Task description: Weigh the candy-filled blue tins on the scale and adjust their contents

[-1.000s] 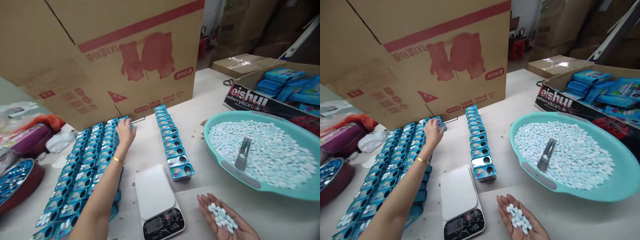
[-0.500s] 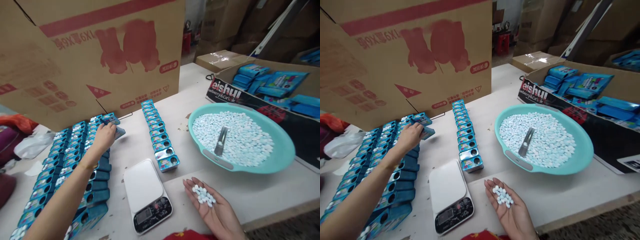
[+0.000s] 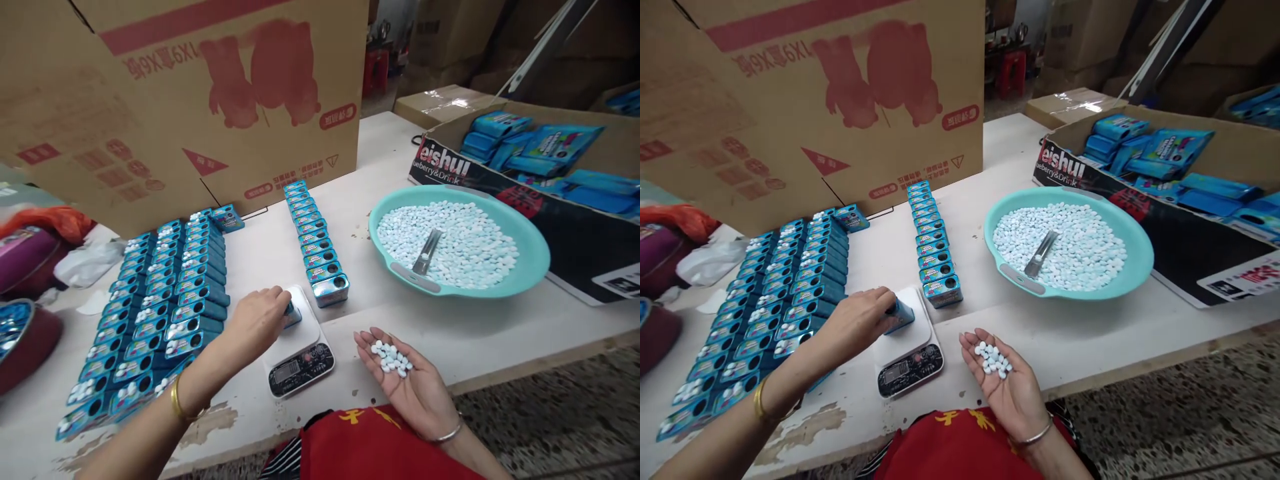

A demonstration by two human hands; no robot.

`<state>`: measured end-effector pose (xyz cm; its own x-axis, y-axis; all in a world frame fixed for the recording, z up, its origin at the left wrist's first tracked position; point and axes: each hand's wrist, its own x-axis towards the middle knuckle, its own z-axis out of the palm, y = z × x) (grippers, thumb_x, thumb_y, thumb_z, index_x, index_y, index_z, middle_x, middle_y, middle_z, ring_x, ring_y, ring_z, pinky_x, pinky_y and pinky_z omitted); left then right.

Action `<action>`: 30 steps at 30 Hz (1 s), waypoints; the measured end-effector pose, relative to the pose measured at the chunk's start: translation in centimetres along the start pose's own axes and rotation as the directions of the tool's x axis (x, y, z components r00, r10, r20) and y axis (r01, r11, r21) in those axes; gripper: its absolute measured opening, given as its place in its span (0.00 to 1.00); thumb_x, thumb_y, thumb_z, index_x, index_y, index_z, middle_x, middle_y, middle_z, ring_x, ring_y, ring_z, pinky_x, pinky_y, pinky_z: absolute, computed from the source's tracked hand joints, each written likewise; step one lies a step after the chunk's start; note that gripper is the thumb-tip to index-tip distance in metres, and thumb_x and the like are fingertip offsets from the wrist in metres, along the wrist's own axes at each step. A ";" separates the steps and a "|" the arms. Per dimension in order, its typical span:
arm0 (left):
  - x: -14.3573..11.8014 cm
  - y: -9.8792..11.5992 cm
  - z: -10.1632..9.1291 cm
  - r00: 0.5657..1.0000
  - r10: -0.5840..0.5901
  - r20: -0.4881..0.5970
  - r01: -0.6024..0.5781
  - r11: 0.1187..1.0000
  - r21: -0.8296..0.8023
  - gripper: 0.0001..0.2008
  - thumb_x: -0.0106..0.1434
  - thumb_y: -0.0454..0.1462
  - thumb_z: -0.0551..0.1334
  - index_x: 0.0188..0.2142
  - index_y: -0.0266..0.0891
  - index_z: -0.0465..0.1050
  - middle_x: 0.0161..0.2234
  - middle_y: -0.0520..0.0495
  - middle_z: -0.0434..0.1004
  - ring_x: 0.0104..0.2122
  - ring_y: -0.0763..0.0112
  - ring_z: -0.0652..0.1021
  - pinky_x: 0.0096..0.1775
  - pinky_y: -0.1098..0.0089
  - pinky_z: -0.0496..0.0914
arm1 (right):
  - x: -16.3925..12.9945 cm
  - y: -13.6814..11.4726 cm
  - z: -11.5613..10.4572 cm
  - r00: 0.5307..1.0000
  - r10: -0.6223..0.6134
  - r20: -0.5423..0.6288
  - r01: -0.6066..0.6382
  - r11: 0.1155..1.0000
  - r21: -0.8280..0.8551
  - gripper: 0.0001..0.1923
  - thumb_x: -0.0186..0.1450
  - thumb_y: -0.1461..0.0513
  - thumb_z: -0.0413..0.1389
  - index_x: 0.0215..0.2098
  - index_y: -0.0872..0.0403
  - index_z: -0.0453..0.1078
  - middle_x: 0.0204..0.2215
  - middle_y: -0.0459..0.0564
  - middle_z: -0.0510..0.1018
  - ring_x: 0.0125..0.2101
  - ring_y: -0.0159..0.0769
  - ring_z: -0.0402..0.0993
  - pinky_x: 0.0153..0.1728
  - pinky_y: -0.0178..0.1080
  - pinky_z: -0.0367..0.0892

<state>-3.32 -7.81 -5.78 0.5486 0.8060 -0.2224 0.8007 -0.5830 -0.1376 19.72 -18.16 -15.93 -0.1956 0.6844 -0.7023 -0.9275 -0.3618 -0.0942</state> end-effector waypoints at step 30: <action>-2.1 13.2 8.0 0.951 0.118 -0.286 -0.241 0.861 -0.447 0.07 0.67 0.34 0.51 0.39 0.35 0.67 0.39 0.42 0.70 0.36 0.67 0.71 0.34 0.68 0.71 | 0.8 3.0 0.1 0.971 0.238 0.020 -0.234 0.964 -0.127 0.17 0.67 0.64 0.44 0.41 0.56 0.76 0.42 0.52 0.81 0.52 0.35 0.72 0.57 0.42 0.62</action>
<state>4.23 -18.00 -14.84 0.6851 0.7269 0.0483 0.6648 -0.6510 0.3664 16.76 -18.63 -16.69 -0.4174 0.5909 -0.6904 -0.8079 -0.5891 -0.0158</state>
